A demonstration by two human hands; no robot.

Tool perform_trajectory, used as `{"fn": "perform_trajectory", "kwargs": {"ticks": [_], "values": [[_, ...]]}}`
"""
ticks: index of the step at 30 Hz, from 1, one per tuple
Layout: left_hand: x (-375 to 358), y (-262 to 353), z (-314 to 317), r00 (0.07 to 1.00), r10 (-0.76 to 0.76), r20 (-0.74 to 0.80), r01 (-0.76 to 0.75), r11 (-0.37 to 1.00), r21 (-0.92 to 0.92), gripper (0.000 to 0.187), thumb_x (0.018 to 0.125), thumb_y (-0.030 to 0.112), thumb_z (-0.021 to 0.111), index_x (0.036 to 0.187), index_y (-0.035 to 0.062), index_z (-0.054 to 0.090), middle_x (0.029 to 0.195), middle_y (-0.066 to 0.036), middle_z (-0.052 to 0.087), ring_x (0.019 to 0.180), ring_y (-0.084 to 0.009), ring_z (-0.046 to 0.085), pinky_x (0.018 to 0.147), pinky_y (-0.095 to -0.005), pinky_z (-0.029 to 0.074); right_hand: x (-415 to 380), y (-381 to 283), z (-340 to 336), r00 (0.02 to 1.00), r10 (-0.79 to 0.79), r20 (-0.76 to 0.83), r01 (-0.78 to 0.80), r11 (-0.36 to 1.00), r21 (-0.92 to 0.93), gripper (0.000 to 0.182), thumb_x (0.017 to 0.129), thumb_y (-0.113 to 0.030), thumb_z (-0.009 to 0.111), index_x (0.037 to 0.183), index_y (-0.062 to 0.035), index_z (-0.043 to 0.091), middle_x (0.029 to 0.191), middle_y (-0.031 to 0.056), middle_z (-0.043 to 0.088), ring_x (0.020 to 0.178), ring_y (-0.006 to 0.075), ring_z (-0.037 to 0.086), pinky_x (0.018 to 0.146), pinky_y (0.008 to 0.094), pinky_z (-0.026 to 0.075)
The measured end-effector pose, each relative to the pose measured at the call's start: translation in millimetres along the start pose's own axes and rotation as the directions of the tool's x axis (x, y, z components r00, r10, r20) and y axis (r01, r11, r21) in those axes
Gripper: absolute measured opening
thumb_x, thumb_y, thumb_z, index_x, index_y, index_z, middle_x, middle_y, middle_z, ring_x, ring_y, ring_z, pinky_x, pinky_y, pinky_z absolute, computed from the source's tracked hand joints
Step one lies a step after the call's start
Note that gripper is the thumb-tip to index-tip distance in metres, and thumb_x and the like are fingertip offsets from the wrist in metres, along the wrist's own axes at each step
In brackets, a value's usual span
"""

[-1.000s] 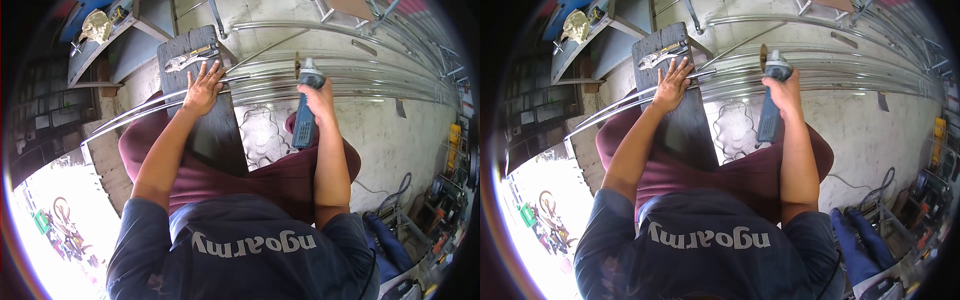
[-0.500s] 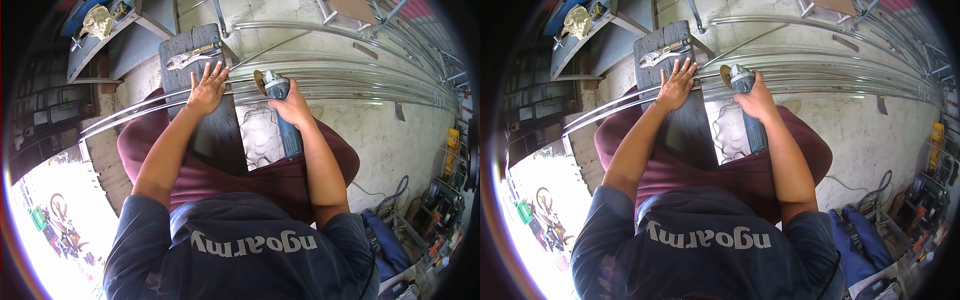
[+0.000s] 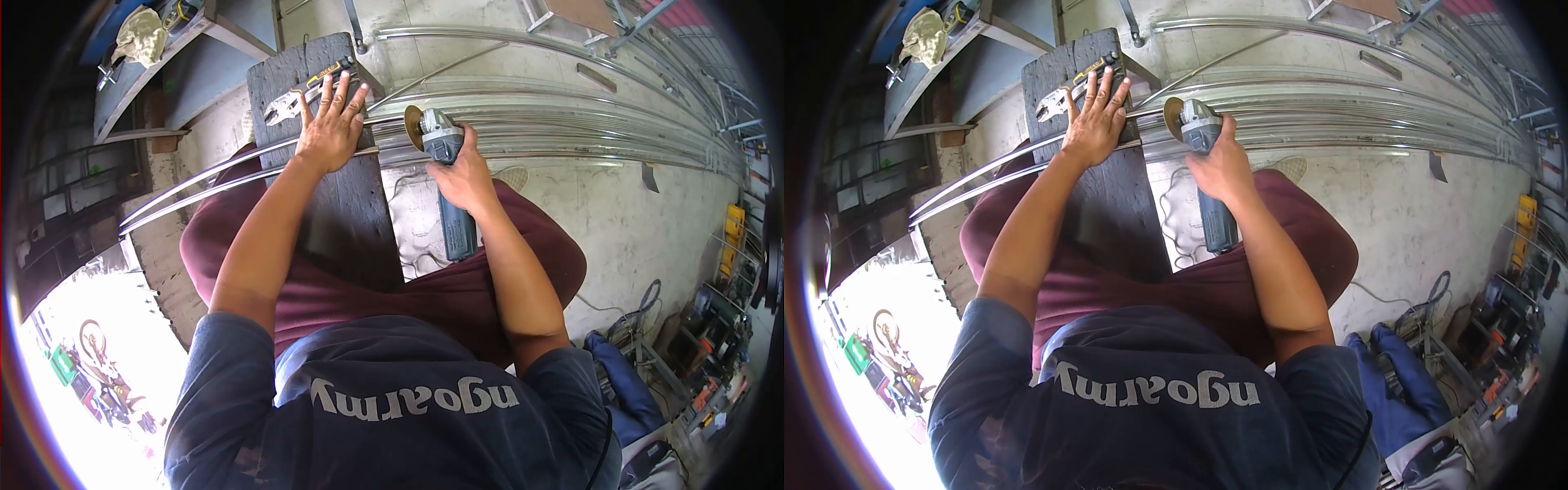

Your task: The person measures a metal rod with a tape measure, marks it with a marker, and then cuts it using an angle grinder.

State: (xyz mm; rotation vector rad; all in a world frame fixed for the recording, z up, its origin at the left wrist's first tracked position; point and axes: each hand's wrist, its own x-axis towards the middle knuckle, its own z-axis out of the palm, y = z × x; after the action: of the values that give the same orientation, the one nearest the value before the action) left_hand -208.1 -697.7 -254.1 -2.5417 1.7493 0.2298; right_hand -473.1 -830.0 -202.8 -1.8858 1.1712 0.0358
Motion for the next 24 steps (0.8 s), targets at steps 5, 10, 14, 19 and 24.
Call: {"fn": "perform_trajectory", "kwargs": {"ticks": [5,10,14,19,24], "values": [[31,-15,7,0.996,-0.016,-0.084,0.021,0.998,0.062,0.067,0.119,0.041,0.035,0.183,0.0296,0.017,0.191,-0.009,0.003,0.176,-0.0343,-0.001,0.133,-0.0798,0.002,5,-7,10,0.999,0.033,-0.028,-0.031,0.998,0.046,0.101,0.09,-0.028,0.081,0.165,0.0045,0.021,0.119,0.0409,0.073,0.114,0.0581,0.072,0.102,0.0536,0.057],[55,-28,14,0.95,0.01,-0.313,-0.015,1.0,-0.013,0.071,0.118,0.046,0.042,0.182,0.0284,0.018,0.192,-0.005,0.005,0.177,-0.0286,-0.002,0.132,-0.0805,0.004,10,1,4,0.997,0.056,-0.059,-0.052,0.996,0.073,0.09,0.089,-0.026,0.082,0.16,0.0038,0.036,0.129,0.0372,0.072,0.116,0.0513,0.074,0.1,0.0515,0.058],[41,-7,-34,0.967,-0.027,0.255,0.058,0.992,-0.115,0.058,0.107,0.054,0.067,0.154,0.0207,0.062,0.167,-0.015,0.049,0.155,-0.0389,0.046,0.125,-0.065,0.037,22,14,-11,0.978,0.2,0.051,-0.199,0.847,0.493,0.076,0.086,-0.026,0.078,0.152,0.0,0.052,0.122,0.0201,0.072,0.102,0.0323,0.075,0.092,0.046,0.061],[23,-12,-35,0.983,0.181,-0.004,-0.179,0.964,-0.194,0.053,0.11,0.054,0.066,0.139,0.0099,0.062,0.123,-0.019,0.075,0.12,-0.0396,0.073,0.1,-0.0521,0.059,51,56,-23,0.961,0.265,0.082,-0.243,0.662,0.709,0.049,0.089,-0.025,0.067,0.133,-0.0053,0.055,0.098,0.0137,0.063,0.074,0.027,0.069,0.063,0.0451,0.063],[23,-6,-51,0.961,0.186,0.205,-0.153,0.974,-0.168,0.042,0.115,0.031,0.055,0.155,0.0158,0.055,0.111,-0.023,0.079,0.107,-0.041,0.08,0.094,-0.057,0.062,65,79,-39,0.954,0.268,0.137,-0.249,0.446,0.86,0.04,0.089,-0.029,0.068,0.124,-0.0094,0.06,0.093,0.0127,0.061,0.064,0.0312,0.068,0.056,0.0545,0.066]]}}
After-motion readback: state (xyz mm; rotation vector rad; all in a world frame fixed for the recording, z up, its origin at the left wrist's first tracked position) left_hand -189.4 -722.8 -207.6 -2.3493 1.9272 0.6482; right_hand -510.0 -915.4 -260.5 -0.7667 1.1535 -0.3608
